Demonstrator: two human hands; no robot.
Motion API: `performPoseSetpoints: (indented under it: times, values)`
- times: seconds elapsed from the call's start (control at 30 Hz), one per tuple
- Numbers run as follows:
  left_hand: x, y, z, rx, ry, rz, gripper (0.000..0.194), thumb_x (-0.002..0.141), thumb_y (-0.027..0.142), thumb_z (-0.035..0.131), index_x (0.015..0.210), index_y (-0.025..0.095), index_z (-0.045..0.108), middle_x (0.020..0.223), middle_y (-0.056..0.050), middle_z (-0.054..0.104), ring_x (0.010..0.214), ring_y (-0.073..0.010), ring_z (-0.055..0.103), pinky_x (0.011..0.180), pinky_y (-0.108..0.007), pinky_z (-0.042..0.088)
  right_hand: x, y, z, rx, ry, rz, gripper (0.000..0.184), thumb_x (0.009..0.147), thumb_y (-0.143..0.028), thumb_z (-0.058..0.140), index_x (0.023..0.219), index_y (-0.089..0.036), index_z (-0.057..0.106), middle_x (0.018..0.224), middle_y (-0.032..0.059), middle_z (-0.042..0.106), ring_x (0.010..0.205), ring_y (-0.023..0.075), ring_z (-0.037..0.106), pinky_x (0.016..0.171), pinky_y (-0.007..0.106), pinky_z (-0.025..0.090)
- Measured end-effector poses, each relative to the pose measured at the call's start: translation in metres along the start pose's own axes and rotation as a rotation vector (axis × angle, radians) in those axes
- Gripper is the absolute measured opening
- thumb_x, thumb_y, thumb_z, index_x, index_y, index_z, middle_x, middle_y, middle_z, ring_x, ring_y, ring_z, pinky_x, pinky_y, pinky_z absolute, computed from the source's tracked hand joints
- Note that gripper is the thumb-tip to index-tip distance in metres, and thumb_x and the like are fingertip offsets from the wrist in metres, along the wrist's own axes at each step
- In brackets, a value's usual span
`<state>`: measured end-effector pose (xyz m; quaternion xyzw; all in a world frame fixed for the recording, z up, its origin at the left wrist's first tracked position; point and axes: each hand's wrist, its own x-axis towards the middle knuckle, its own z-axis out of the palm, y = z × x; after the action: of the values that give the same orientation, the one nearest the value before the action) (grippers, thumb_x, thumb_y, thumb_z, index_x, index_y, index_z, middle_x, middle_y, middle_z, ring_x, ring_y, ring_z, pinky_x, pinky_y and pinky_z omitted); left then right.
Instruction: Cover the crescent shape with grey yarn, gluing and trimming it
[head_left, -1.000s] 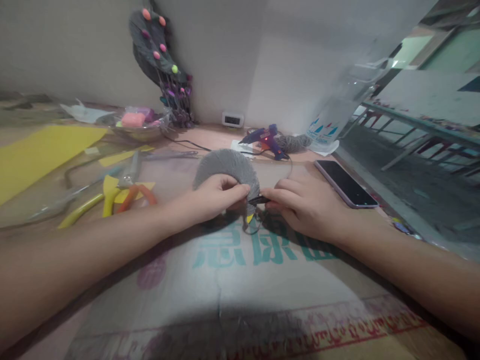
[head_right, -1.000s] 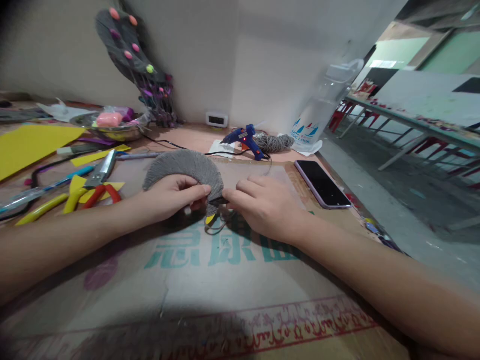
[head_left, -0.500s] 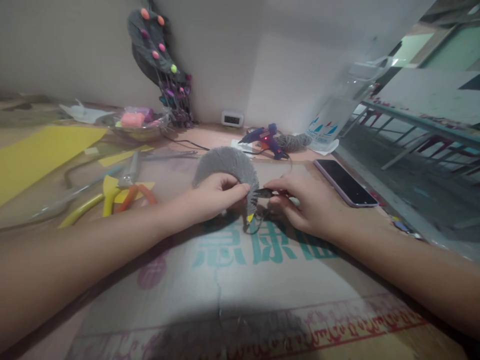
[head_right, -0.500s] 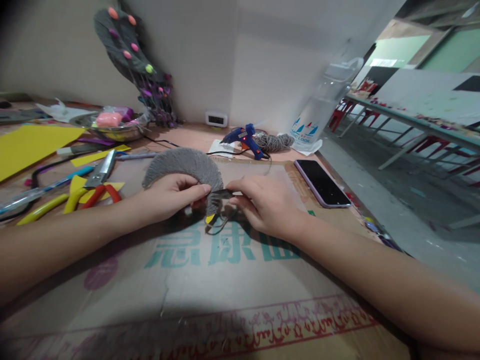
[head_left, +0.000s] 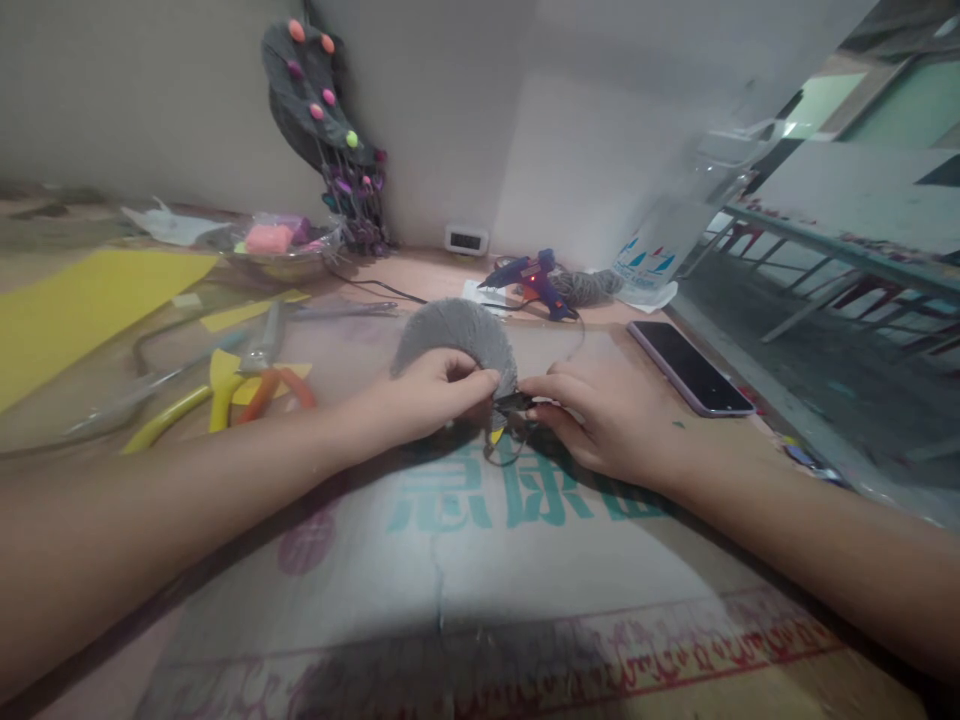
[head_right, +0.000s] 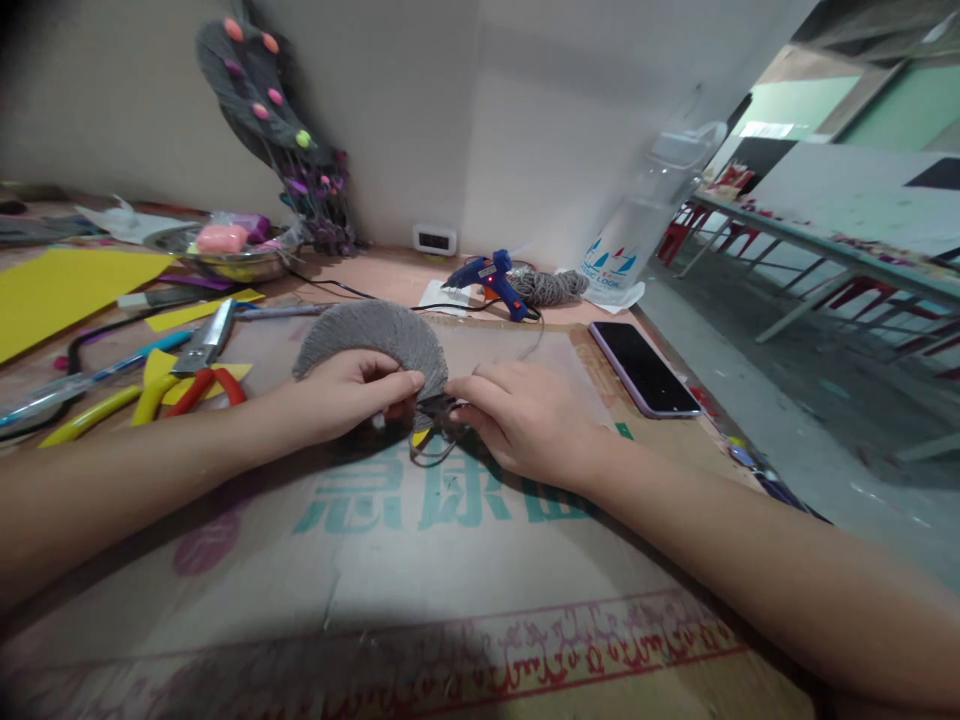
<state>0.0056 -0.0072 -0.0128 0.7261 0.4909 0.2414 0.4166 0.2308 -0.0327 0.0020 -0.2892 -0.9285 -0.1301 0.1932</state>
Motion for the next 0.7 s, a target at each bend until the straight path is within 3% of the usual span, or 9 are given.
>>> performPoseSetpoints:
  times: [0.53,0.7]
  values:
    - [0.0001,0.0027,0.0017,-0.034,-0.023,-0.029,0.04,0.082,0.049,0.048,0.058,0.019,0.058,0.055,0.001,0.053,0.049,-0.0114,0.045,0.045,-0.024,0.032,0.002,0.0007,0.007,-0.03,0.065,-0.046,0.027,0.1,-0.024,0.043,0.099,-0.013,0.067,0.07,0.0047,0.063,0.063,0.0155,0.052,0.058,0.028,0.033]
    - [-0.0022,0.0056,-0.0014,0.008,-0.003,0.006,0.043,0.083,0.053,0.049,0.059,0.018,0.059,0.057,0.0,0.056,0.049,-0.0119,0.047,0.045,-0.023,0.033,-0.0009,0.0007,0.0073,0.082,0.041,0.042,0.022,0.098,-0.024,0.045,0.1,-0.014,0.065,0.075,0.0057,0.066,0.068,0.0167,0.056,0.063,0.029,0.039]
